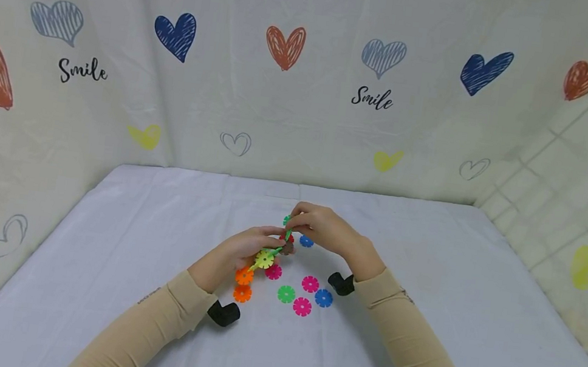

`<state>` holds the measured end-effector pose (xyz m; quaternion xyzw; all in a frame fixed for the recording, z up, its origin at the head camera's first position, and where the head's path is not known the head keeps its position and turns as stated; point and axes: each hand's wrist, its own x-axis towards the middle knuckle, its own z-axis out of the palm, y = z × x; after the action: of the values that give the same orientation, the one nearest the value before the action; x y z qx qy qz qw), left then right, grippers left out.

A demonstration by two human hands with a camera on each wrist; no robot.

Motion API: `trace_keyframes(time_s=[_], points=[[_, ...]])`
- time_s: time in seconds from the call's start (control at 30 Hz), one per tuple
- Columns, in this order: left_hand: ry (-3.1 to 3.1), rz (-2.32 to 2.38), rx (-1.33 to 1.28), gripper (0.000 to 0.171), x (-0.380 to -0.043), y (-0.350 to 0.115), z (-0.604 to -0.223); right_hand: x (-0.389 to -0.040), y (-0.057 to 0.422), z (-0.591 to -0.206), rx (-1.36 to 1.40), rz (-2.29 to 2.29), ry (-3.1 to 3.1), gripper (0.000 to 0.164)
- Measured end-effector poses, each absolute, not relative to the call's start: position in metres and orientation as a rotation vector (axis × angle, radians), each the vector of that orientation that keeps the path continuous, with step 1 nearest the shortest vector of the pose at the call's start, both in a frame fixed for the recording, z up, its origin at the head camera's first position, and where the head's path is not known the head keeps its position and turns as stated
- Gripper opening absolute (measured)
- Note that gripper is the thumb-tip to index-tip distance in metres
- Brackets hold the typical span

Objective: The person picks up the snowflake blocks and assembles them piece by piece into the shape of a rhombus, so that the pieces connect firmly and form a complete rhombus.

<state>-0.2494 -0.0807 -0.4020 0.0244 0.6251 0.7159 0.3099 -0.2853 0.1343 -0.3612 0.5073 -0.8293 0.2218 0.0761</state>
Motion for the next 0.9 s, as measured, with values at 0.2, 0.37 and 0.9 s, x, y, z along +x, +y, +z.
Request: trace_keyframes(time_s=[0.2, 0.37, 0.9], points=[[1.642, 1.897, 0.099, 0.048, -0.249, -0.080, -0.402, -0.283, 0.132, -0.365, 1.434, 0.709, -2.537, 0.019], [1.697, 1.914, 0.073, 0.046, -0.250, -0.080, -0.402, -0.278, 0.130, -0.369, 1.287, 0.849, -2.598, 0.023], [1.745, 1.943, 0.002, 0.039, -0.249, -0.074, -0.402, -0.271, 0.110, -0.372, 0.789, 1.018, -2.983, 0.029]])
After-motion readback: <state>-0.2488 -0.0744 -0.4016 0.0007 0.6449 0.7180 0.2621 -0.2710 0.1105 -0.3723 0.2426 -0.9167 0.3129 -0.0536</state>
